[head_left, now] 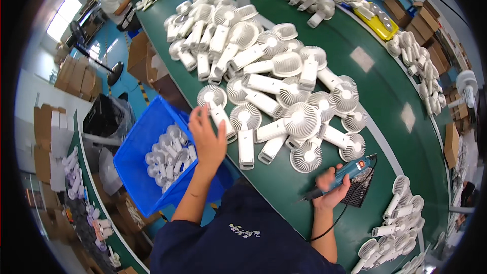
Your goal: Assembling small handheld battery-operated fans at a factory workbench by organizing components and using an electric screwdriver.
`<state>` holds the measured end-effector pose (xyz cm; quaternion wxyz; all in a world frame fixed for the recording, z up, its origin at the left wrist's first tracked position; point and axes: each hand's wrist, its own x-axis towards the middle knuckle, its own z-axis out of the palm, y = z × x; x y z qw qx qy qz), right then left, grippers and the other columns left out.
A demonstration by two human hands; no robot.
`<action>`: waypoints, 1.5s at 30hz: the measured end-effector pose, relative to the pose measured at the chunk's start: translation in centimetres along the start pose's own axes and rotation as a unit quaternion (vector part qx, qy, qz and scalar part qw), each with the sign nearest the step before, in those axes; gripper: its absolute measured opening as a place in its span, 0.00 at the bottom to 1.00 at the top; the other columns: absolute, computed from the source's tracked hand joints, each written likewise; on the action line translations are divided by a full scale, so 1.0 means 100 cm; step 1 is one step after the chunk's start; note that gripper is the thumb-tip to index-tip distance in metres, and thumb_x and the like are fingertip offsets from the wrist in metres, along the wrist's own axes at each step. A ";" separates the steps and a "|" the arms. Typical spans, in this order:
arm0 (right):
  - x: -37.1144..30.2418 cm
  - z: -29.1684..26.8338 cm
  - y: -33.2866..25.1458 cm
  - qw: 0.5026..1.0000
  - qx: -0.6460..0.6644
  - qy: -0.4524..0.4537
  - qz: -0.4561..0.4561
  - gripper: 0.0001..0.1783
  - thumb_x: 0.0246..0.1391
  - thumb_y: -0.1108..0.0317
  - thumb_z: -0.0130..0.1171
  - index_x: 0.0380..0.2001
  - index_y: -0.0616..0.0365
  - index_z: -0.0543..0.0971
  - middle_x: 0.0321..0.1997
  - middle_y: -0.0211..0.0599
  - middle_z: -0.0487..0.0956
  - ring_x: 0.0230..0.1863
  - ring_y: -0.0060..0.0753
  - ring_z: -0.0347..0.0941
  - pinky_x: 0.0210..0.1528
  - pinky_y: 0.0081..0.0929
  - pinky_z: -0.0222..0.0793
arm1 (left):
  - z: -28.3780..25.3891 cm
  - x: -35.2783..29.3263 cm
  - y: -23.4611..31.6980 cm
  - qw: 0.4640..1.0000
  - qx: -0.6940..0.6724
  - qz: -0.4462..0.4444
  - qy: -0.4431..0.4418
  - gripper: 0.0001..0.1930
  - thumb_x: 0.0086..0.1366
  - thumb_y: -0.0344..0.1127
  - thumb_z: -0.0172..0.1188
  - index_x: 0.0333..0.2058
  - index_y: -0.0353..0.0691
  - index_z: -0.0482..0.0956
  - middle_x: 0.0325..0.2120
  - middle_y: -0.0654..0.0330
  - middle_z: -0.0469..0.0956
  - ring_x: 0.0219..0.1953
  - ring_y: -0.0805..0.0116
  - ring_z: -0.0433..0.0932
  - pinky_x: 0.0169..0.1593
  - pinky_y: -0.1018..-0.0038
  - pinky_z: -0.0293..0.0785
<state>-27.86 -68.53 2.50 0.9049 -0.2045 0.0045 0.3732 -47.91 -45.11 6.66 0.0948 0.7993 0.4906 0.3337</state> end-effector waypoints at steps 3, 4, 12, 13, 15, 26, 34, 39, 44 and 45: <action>0.011 0.001 0.011 1.000 -0.014 0.022 0.010 0.17 0.58 0.54 0.42 0.41 0.57 0.64 0.22 0.30 0.62 0.14 0.20 0.56 0.18 0.20 0.57 | 0.027 0.013 -0.047 0.999 0.035 0.015 -0.011 0.34 0.61 0.37 0.51 0.62 0.31 0.48 0.62 0.37 0.43 0.62 0.38 0.47 0.63 0.57 0.45; 0.011 0.000 0.014 0.999 -0.011 0.027 0.021 0.17 0.58 0.54 0.42 0.41 0.56 0.64 0.21 0.30 0.62 0.14 0.20 0.56 0.18 0.21 0.57 | 0.032 0.012 -0.060 0.998 -0.026 0.029 -0.045 0.33 0.64 0.38 0.49 0.62 0.30 0.46 0.63 0.36 0.40 0.63 0.38 0.45 0.64 0.56 0.42; 0.004 -0.009 0.003 0.998 0.014 0.053 0.027 0.18 0.57 0.52 0.42 0.42 0.54 0.64 0.21 0.30 0.63 0.13 0.21 0.57 0.17 0.23 0.58 | 0.023 0.109 0.042 0.976 -0.146 0.162 -0.007 0.25 0.57 0.32 0.58 0.52 0.32 0.63 0.55 0.45 0.59 0.58 0.49 0.59 0.61 0.61 0.52; 0.005 -0.010 0.003 0.998 0.018 0.051 0.029 0.18 0.57 0.52 0.42 0.42 0.54 0.64 0.22 0.30 0.63 0.13 0.21 0.57 0.17 0.23 0.58 | 0.034 0.138 0.063 0.963 -0.183 0.190 -0.049 0.24 0.56 0.32 0.59 0.51 0.32 0.65 0.53 0.46 0.62 0.57 0.50 0.61 0.60 0.61 0.54; 0.002 -0.013 0.001 0.998 0.019 0.052 0.039 0.19 0.58 0.51 0.42 0.43 0.53 0.64 0.22 0.30 0.63 0.13 0.22 0.58 0.19 0.24 0.59 | 0.073 0.196 0.109 0.932 -0.248 0.209 -0.159 0.24 0.54 0.35 0.62 0.48 0.34 0.67 0.49 0.49 0.67 0.53 0.53 0.66 0.56 0.63 0.59; 0.003 0.001 0.009 0.996 0.016 0.091 0.017 0.20 0.56 0.52 0.46 0.46 0.53 0.63 0.25 0.32 0.64 0.16 0.24 0.59 0.21 0.26 0.58 | 0.363 0.379 0.163 0.947 0.091 0.131 -0.278 0.46 0.44 0.64 0.62 0.58 0.44 0.59 0.56 0.33 0.53 0.56 0.36 0.57 0.56 0.47 0.56; 0.011 0.016 0.009 0.992 -0.034 0.122 0.014 0.20 0.55 0.50 0.47 0.44 0.51 0.65 0.24 0.29 0.63 0.14 0.22 0.55 0.19 0.22 0.53 | 0.393 0.389 0.237 0.957 0.167 -0.024 -0.235 0.38 0.46 0.57 0.61 0.54 0.44 0.68 0.57 0.43 0.55 0.58 0.38 0.55 0.52 0.41 0.58; 0.011 0.019 0.006 0.990 -0.025 0.141 -0.005 0.20 0.54 0.50 0.48 0.44 0.51 0.65 0.23 0.29 0.62 0.13 0.22 0.55 0.20 0.22 0.54 | 0.384 0.385 0.216 0.966 0.136 0.041 -0.216 0.35 0.45 0.57 0.61 0.51 0.46 0.71 0.56 0.50 0.58 0.57 0.47 0.59 0.52 0.45 0.61; 0.014 0.022 0.011 0.990 -0.032 0.124 0.053 0.21 0.53 0.50 0.50 0.44 0.51 0.65 0.23 0.28 0.63 0.14 0.22 0.55 0.22 0.24 0.55 | 0.361 0.388 0.192 0.968 0.119 0.037 -0.217 0.39 0.49 0.58 0.58 0.57 0.44 0.65 0.60 0.49 0.54 0.61 0.43 0.54 0.58 0.43 0.53; 0.015 0.021 0.011 0.990 -0.036 0.135 0.035 0.21 0.53 0.50 0.50 0.44 0.51 0.65 0.23 0.28 0.63 0.14 0.22 0.56 0.23 0.24 0.55 | 0.362 0.386 0.187 0.963 0.116 0.102 -0.221 0.38 0.54 0.60 0.51 0.59 0.43 0.61 0.62 0.47 0.50 0.63 0.45 0.50 0.59 0.42 0.49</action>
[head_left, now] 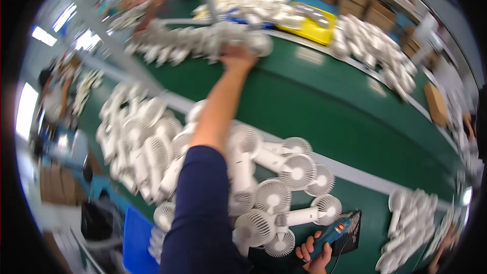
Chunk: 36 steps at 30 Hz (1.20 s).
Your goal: Assembling small handheld battery-operated fans at a factory workbench by organizing components and using an electric screwdriver.
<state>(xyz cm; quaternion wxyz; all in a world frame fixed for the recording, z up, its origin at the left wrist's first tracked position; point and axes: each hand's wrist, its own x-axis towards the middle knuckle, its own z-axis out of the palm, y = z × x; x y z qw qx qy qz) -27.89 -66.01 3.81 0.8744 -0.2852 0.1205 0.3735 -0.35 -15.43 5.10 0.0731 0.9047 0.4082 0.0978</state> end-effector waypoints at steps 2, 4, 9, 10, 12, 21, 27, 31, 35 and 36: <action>-0.004 -0.005 -0.006 0.999 0.003 -0.002 -0.033 0.22 0.53 0.50 0.50 0.43 0.53 0.66 0.23 0.29 0.64 0.15 0.22 0.56 0.24 0.24 0.55 | 0.008 -0.016 0.027 0.999 0.002 0.036 -0.026 0.38 0.59 0.61 0.40 0.61 0.39 0.55 0.63 0.46 0.49 0.65 0.47 0.48 0.60 0.41 0.45; -0.007 -0.006 -0.003 0.999 -0.022 0.006 -0.046 0.22 0.52 0.49 0.51 0.42 0.53 0.67 0.23 0.30 0.64 0.15 0.23 0.56 0.24 0.23 0.54 | -0.012 -0.040 0.032 0.988 -0.025 0.104 0.113 0.36 0.48 0.62 0.54 0.45 0.34 0.75 0.53 0.40 0.63 0.55 0.48 0.63 0.55 0.52 0.61; -0.002 -0.023 0.005 0.997 0.036 -0.054 -0.044 0.18 0.61 0.54 0.39 0.45 0.56 0.63 0.21 0.30 0.61 0.14 0.20 0.56 0.22 0.21 0.56 | -0.120 -0.162 -0.016 0.970 -0.199 0.137 -0.002 0.34 0.42 0.53 0.64 0.42 0.30 0.74 0.48 0.41 0.63 0.51 0.47 0.65 0.53 0.64 0.66; -0.001 -0.022 0.006 0.997 0.034 -0.063 -0.039 0.18 0.61 0.54 0.39 0.45 0.56 0.63 0.21 0.30 0.61 0.14 0.20 0.56 0.21 0.21 0.56 | -0.140 -0.190 -0.037 0.960 -0.235 0.150 0.016 0.33 0.42 0.52 0.64 0.42 0.30 0.74 0.47 0.41 0.63 0.51 0.47 0.65 0.53 0.64 0.67; -0.002 -0.020 0.005 0.996 0.034 -0.081 -0.034 0.17 0.61 0.54 0.40 0.44 0.57 0.63 0.21 0.30 0.61 0.15 0.20 0.57 0.22 0.20 0.57 | -0.170 -0.248 -0.073 0.945 -0.279 0.165 0.049 0.32 0.41 0.49 0.65 0.42 0.31 0.74 0.46 0.42 0.64 0.50 0.48 0.66 0.53 0.64 0.66; 0.002 -0.022 0.006 0.995 0.015 -0.077 -0.056 0.17 0.60 0.53 0.40 0.43 0.54 0.63 0.21 0.30 0.61 0.15 0.20 0.56 0.24 0.22 0.58 | -0.203 -0.355 -0.284 0.910 -0.377 -0.061 0.163 0.16 0.46 0.33 0.64 0.36 0.34 0.78 0.25 0.60 0.79 0.27 0.71 0.76 0.34 0.74 0.72; -0.003 -0.022 0.009 0.995 -0.020 -0.068 -0.066 0.16 0.61 0.54 0.39 0.43 0.54 0.64 0.21 0.29 0.61 0.15 0.19 0.56 0.23 0.21 0.58 | -0.172 -0.288 -0.439 0.910 -0.161 -0.294 0.244 0.25 0.42 0.50 0.65 0.31 0.32 0.80 0.28 0.47 0.80 0.33 0.54 0.80 0.39 0.64 0.74; -0.003 -0.020 0.011 0.996 -0.021 -0.039 -0.076 0.16 0.61 0.54 0.39 0.44 0.53 0.64 0.22 0.30 0.61 0.15 0.19 0.57 0.23 0.21 0.59 | -0.171 -0.232 -0.455 0.920 -0.179 -0.297 0.183 0.24 0.44 0.49 0.63 0.28 0.30 0.80 0.25 0.50 0.79 0.30 0.57 0.79 0.36 0.66 0.73; 0.000 -0.020 0.012 0.996 -0.007 -0.019 -0.088 0.16 0.61 0.54 0.39 0.44 0.53 0.64 0.22 0.29 0.61 0.15 0.19 0.57 0.24 0.21 0.59 | -0.160 -0.201 -0.449 0.952 -0.184 -0.208 0.131 0.23 0.46 0.46 0.64 0.35 0.31 0.78 0.30 0.53 0.80 0.33 0.62 0.79 0.38 0.70 0.72; 0.001 -0.020 0.010 0.996 -0.005 -0.016 -0.091 0.16 0.61 0.54 0.40 0.44 0.53 0.63 0.22 0.29 0.61 0.15 0.18 0.56 0.23 0.20 0.59 | -0.158 -0.197 -0.447 0.960 -0.209 -0.138 0.125 0.24 0.47 0.45 0.64 0.39 0.32 0.77 0.34 0.53 0.79 0.36 0.63 0.78 0.41 0.70 0.72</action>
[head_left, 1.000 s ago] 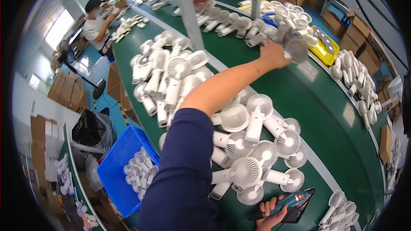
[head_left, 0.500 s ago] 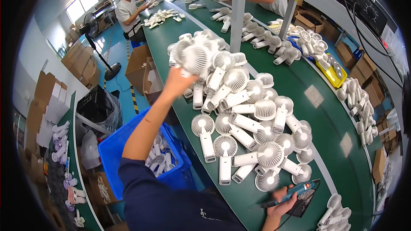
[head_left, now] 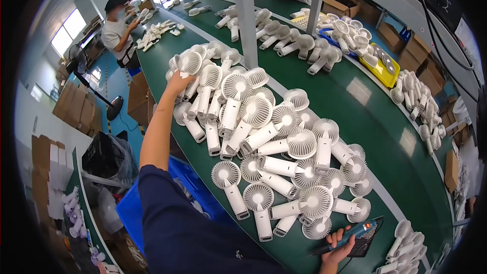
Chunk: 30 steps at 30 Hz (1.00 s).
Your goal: Assembling small handheld battery-operated fans at a factory workbench by organizing components and using an electric screwdriver.
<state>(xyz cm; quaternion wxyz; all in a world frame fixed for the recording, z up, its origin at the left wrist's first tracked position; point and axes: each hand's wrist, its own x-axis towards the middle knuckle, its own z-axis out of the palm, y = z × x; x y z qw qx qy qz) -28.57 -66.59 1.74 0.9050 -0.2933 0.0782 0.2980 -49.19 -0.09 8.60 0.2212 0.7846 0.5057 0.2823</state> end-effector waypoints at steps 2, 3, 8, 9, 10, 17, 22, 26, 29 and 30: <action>0.001 0.004 0.002 1.000 -0.007 0.004 -0.007 0.16 0.61 0.54 0.40 0.44 0.53 0.63 0.22 0.29 0.62 0.15 0.18 0.56 0.23 0.20 0.59 | 0.005 0.004 -0.008 0.999 -0.027 0.014 -0.042 0.26 0.49 0.42 0.65 0.45 0.34 0.73 0.39 0.54 0.78 0.40 0.65 0.77 0.45 0.71 0.70; 0.001 0.005 0.002 1.000 -0.015 0.003 -0.012 0.16 0.61 0.54 0.40 0.44 0.53 0.63 0.22 0.29 0.62 0.15 0.18 0.56 0.23 0.20 0.58 | 0.006 0.000 -0.012 0.998 -0.050 0.017 -0.026 0.29 0.48 0.45 0.65 0.46 0.35 0.73 0.40 0.53 0.78 0.42 0.62 0.76 0.47 0.70 0.69; 0.001 0.007 0.001 1.000 -0.016 0.015 -0.014 0.16 0.60 0.54 0.40 0.44 0.53 0.63 0.22 0.29 0.61 0.15 0.18 0.56 0.23 0.20 0.58 | 0.007 -0.011 -0.004 0.992 -0.111 -0.043 0.044 0.31 0.47 0.49 0.66 0.48 0.38 0.72 0.41 0.53 0.77 0.44 0.60 0.76 0.47 0.68 0.69; 0.001 0.007 0.001 1.000 -0.019 0.013 -0.011 0.16 0.60 0.54 0.40 0.45 0.53 0.63 0.22 0.29 0.61 0.15 0.18 0.56 0.23 0.20 0.58 | 0.009 -0.011 -0.008 0.993 -0.090 -0.027 0.071 0.30 0.48 0.49 0.66 0.46 0.38 0.73 0.40 0.52 0.77 0.43 0.60 0.76 0.46 0.68 0.68; 0.001 0.006 0.001 1.000 -0.022 0.011 -0.006 0.17 0.60 0.54 0.40 0.45 0.53 0.63 0.22 0.29 0.61 0.15 0.18 0.56 0.23 0.20 0.58 | 0.009 -0.010 -0.014 0.993 -0.090 -0.028 0.071 0.30 0.48 0.49 0.66 0.46 0.38 0.73 0.40 0.52 0.77 0.43 0.60 0.76 0.46 0.68 0.68; 0.000 0.007 0.003 1.000 -0.024 0.008 -0.008 0.17 0.61 0.54 0.40 0.45 0.54 0.63 0.22 0.29 0.61 0.15 0.18 0.56 0.24 0.20 0.58 | -0.001 -0.015 -0.026 0.963 -0.155 -0.090 0.203 0.26 0.53 0.46 0.66 0.44 0.33 0.73 0.37 0.58 0.77 0.35 0.69 0.75 0.41 0.74 0.69; -0.001 0.006 0.002 1.000 -0.020 0.000 -0.009 0.16 0.61 0.55 0.39 0.45 0.54 0.63 0.22 0.30 0.62 0.15 0.18 0.56 0.23 0.20 0.58 | -0.007 -0.007 -0.070 0.897 -0.358 -0.184 0.184 0.21 0.54 0.41 0.65 0.42 0.35 0.73 0.35 0.58 0.76 0.32 0.67 0.76 0.34 0.72 0.73; 0.000 0.009 0.003 1.000 -0.022 0.010 -0.010 0.16 0.61 0.55 0.40 0.44 0.54 0.63 0.22 0.30 0.62 0.15 0.17 0.56 0.23 0.19 0.58 | -0.013 -0.010 -0.074 0.874 -0.385 -0.234 0.180 0.15 0.56 0.37 0.63 0.39 0.38 0.72 0.30 0.60 0.76 0.26 0.68 0.77 0.25 0.72 0.75; 0.000 0.007 0.002 1.000 -0.017 0.002 -0.014 0.16 0.61 0.55 0.40 0.44 0.54 0.63 0.22 0.30 0.62 0.15 0.17 0.56 0.22 0.18 0.57 | -0.016 -0.014 -0.073 0.883 -0.371 -0.232 0.171 0.14 0.56 0.36 0.63 0.37 0.36 0.72 0.27 0.61 0.76 0.24 0.68 0.76 0.25 0.72 0.74; 0.000 0.007 0.002 1.000 -0.019 0.003 -0.015 0.16 0.61 0.55 0.40 0.44 0.54 0.63 0.23 0.30 0.61 0.15 0.17 0.56 0.22 0.18 0.57 | -0.017 -0.014 -0.075 0.874 -0.394 -0.230 0.169 0.14 0.55 0.36 0.63 0.36 0.36 0.72 0.27 0.60 0.76 0.24 0.68 0.76 0.24 0.72 0.74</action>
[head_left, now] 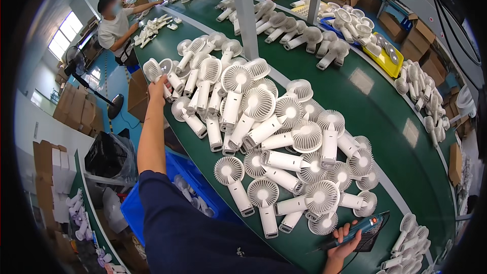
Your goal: Assembling small handheld battery-operated fans at a factory workbench by organizing components and using an electric screwdriver.
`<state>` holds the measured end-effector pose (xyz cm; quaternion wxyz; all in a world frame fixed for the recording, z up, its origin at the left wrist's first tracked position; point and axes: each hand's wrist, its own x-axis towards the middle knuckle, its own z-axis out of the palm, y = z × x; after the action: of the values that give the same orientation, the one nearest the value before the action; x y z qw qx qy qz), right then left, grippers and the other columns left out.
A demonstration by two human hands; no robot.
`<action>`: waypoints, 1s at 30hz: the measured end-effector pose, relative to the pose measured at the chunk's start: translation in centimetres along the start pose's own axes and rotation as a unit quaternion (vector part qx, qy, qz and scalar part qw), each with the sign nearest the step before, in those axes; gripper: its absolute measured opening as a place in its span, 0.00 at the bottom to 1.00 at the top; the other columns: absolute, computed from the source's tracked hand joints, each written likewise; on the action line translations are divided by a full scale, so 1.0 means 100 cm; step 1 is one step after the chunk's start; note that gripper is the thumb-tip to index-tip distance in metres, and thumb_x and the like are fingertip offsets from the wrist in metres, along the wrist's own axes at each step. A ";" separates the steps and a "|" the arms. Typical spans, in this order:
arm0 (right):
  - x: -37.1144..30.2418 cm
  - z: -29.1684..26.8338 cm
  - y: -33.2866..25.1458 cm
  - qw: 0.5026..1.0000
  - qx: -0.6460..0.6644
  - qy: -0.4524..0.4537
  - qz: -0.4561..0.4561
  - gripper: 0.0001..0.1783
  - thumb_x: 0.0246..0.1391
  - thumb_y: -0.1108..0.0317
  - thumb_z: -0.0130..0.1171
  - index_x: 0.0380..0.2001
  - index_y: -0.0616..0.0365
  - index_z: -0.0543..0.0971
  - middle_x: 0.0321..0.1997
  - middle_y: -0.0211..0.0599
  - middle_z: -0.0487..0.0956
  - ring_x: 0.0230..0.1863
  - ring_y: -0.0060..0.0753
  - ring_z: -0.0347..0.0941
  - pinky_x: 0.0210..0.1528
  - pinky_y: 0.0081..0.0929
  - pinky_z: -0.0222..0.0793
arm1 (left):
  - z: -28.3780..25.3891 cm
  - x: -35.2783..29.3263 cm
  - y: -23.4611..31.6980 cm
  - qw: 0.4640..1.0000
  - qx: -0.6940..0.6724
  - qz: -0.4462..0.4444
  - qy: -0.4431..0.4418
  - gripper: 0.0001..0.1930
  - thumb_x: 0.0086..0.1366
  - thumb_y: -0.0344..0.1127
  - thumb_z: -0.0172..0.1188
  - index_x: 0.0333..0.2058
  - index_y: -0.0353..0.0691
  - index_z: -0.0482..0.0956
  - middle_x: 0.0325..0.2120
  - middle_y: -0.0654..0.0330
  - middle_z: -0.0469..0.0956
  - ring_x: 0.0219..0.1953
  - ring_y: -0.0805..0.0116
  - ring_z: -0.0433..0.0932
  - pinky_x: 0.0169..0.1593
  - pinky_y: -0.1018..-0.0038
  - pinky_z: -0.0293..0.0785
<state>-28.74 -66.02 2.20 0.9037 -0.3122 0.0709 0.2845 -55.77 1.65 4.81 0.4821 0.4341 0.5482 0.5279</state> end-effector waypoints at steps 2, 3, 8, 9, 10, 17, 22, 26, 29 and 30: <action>0.001 0.000 0.000 1.000 -0.003 0.001 -0.002 0.16 0.61 0.55 0.40 0.44 0.54 0.63 0.23 0.29 0.61 0.15 0.17 0.56 0.22 0.18 0.57 | -0.002 0.002 -0.001 1.000 -0.024 -0.006 -0.006 0.14 0.55 0.36 0.63 0.36 0.35 0.72 0.26 0.59 0.76 0.24 0.68 0.76 0.23 0.71 0.74; 0.001 0.001 0.000 1.000 -0.006 0.005 -0.002 0.16 0.61 0.55 0.40 0.44 0.54 0.63 0.23 0.29 0.61 0.15 0.17 0.56 0.22 0.18 0.57 | -0.005 0.003 -0.001 1.000 -0.020 0.001 0.015 0.14 0.55 0.35 0.63 0.35 0.34 0.72 0.26 0.59 0.75 0.24 0.67 0.76 0.22 0.70 0.74; 0.002 0.001 0.000 1.000 -0.011 0.016 0.000 0.16 0.61 0.55 0.40 0.44 0.54 0.63 0.22 0.29 0.61 0.15 0.17 0.56 0.22 0.18 0.58 | -0.030 0.028 -0.019 0.986 0.044 0.017 0.161 0.17 0.52 0.41 0.66 0.32 0.31 0.77 0.28 0.54 0.76 0.23 0.65 0.78 0.22 0.71 0.75; 0.002 0.002 0.001 1.000 -0.005 0.004 0.004 0.16 0.61 0.55 0.40 0.44 0.54 0.63 0.22 0.29 0.61 0.15 0.17 0.56 0.22 0.17 0.57 | -0.052 0.054 -0.041 0.967 0.165 0.056 0.184 0.21 0.50 0.44 0.66 0.34 0.30 0.77 0.31 0.52 0.77 0.27 0.62 0.78 0.28 0.69 0.75; 0.001 0.001 0.000 1.000 -0.003 -0.005 0.002 0.16 0.61 0.55 0.40 0.44 0.54 0.63 0.22 0.29 0.61 0.15 0.17 0.56 0.22 0.17 0.57 | -0.049 0.051 -0.044 0.935 0.281 0.089 0.196 0.26 0.49 0.48 0.66 0.37 0.29 0.77 0.34 0.49 0.78 0.31 0.60 0.79 0.33 0.66 0.75; 0.000 -0.002 0.001 1.000 0.004 -0.002 0.007 0.16 0.61 0.54 0.38 0.45 0.52 0.62 0.22 0.29 0.61 0.16 0.19 0.56 0.25 0.22 0.57 | -0.040 0.067 -0.042 0.928 0.348 0.027 0.131 0.26 0.50 0.41 0.63 0.43 0.26 0.75 0.38 0.46 0.77 0.38 0.56 0.78 0.42 0.65 0.73; -0.002 -0.005 0.001 1.000 0.004 0.010 -0.005 0.16 0.61 0.54 0.39 0.44 0.52 0.62 0.22 0.29 0.61 0.15 0.19 0.56 0.25 0.22 0.57 | -0.050 0.084 -0.057 0.924 0.366 0.074 0.080 0.22 0.51 0.44 0.58 0.37 0.30 0.78 0.35 0.45 0.78 0.41 0.53 0.77 0.44 0.63 0.70; 0.001 0.001 -0.002 1.000 0.005 0.022 0.007 0.16 0.61 0.53 0.39 0.44 0.51 0.62 0.22 0.28 0.62 0.15 0.19 0.56 0.25 0.23 0.58 | -0.062 0.101 -0.073 0.937 0.334 0.103 0.005 0.16 0.49 0.37 0.56 0.36 0.35 0.81 0.30 0.54 0.80 0.34 0.66 0.78 0.41 0.70 0.70; 0.004 0.001 -0.001 1.000 -0.004 0.016 0.006 0.16 0.61 0.53 0.40 0.44 0.52 0.63 0.22 0.27 0.62 0.15 0.19 0.56 0.25 0.22 0.59 | -0.058 0.101 -0.063 0.940 0.309 0.087 0.119 0.29 0.54 0.43 0.59 0.51 0.31 0.69 0.43 0.48 0.75 0.44 0.56 0.75 0.49 0.67 0.68; 0.006 0.002 -0.001 1.000 -0.015 0.008 0.010 0.16 0.61 0.54 0.40 0.44 0.52 0.64 0.22 0.27 0.61 0.15 0.18 0.56 0.24 0.21 0.59 | -0.051 0.102 -0.061 0.939 0.312 0.090 0.114 0.29 0.54 0.43 0.59 0.51 0.31 0.69 0.43 0.48 0.75 0.44 0.56 0.75 0.49 0.67 0.68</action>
<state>-28.20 -65.69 2.21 0.8956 -0.3270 0.0768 0.2917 -62.21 10.52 -2.06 0.2068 0.5472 0.6956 0.4172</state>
